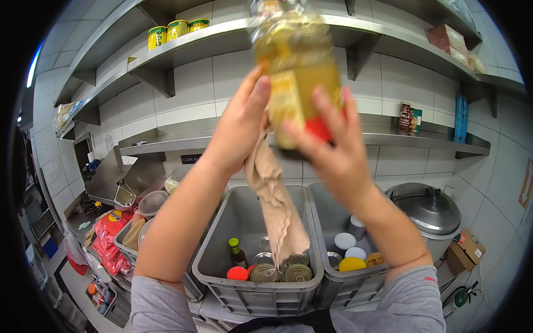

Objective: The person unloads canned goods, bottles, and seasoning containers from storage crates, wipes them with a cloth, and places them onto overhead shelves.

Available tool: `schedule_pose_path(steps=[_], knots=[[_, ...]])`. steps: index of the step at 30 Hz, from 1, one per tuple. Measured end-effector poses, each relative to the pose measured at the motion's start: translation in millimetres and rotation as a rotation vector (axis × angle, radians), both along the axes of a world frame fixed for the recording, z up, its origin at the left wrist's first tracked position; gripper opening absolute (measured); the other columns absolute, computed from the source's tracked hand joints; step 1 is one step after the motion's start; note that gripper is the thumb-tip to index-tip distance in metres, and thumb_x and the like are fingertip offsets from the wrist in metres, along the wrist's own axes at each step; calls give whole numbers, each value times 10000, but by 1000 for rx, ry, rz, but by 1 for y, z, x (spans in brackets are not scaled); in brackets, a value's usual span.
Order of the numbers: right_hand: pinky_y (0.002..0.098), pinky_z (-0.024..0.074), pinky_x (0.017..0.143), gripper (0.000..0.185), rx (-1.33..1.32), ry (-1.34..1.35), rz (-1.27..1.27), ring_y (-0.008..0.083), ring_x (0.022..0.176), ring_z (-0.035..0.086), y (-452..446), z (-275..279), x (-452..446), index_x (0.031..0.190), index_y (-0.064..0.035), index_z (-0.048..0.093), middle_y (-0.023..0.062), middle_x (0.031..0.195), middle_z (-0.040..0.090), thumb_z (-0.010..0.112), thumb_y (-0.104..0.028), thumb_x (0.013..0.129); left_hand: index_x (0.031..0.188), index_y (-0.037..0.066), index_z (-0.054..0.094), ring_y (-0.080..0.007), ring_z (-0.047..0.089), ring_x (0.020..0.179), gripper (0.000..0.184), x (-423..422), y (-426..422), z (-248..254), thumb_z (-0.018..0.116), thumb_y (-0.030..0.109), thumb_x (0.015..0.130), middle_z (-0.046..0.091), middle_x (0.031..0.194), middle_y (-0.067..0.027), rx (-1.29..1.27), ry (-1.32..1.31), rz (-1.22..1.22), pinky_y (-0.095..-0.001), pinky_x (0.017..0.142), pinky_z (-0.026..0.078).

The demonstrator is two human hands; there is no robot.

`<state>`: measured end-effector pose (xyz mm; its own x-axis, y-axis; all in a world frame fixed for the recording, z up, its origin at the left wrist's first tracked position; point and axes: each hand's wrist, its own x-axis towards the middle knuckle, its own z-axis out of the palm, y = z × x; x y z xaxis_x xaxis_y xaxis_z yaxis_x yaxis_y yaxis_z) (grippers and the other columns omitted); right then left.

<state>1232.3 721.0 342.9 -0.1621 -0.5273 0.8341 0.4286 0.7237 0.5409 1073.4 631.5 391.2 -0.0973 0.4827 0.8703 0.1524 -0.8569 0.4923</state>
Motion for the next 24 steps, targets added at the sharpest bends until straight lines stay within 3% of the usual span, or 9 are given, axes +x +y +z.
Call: schedule_pose_path(steps=[4,7,9,10,12,14,15,18,24], knots=[[494,329,1133,685,-69,103,202,393,1320,414,31,97,13,1286,-249,623,119,1495,399,804,-74,649,1401,16,394,-304,567,1148,820,9,-12,6,743,482,823,533,1277,-212,202,247,408,-373,978,447],[467,379,1096,710,87,160,104,396,1312,436,73,175,7,1309,-253,610,143,1497,394,828,-71,659,1392,74,431,-347,569,1137,789,-9,-15,-27,764,463,792,543,1214,-192,181,441,678,-419,949,468],[410,370,1074,464,197,325,-267,343,1299,466,96,220,-1,1301,-101,564,174,1393,503,460,-424,985,1366,97,476,-312,574,1062,709,-33,-10,-63,767,398,794,556,1157,-155,80,534,791,-399,894,477],[410,370,1074,464,205,320,-253,343,1299,466,111,240,-6,1301,-101,564,174,1393,503,460,-424,985,1356,104,495,-282,572,1001,671,-46,-8,-84,769,349,796,562,1127,-136,63,524,823,-369,858,475],[471,339,1114,730,160,319,-160,383,1309,423,144,275,-21,1337,-307,577,134,1486,403,835,-161,670,1340,94,500,-309,573,1043,651,-67,-14,-120,763,346,801,556,1117,-152,-168,428,863,-386,892,473],[478,297,1138,727,200,301,-178,387,1318,405,180,304,-33,1354,-336,552,137,1474,413,825,-209,692,1334,92,503,-295,572,1022,648,-99,-7,-168,766,347,799,550,1096,-147,-210,371,939,-374,885,470],[472,352,1098,679,154,330,-337,343,1307,424,187,309,-37,1323,-303,578,155,1429,428,831,-268,694,1335,86,499,-307,582,1013,665,-112,-8,-190,769,370,798,552,1103,-158,-315,301,932,-387,867,483],[435,404,1054,605,-45,283,54,366,1303,440,204,341,-50,1332,-270,567,162,1394,467,780,-295,766,1338,66,490,-310,585,998,688,-148,3,-259,770,390,800,554,1100,-166,-437,166,957,-391,853,491],[420,435,1016,484,37,219,17,346,1202,529,213,367,-69,1320,-188,570,135,1355,517,697,-327,873,1340,32,478,-288,568,981,696,-155,-3,-267,763,382,810,548,1056,-158,-554,72,937,-379,860,477]])
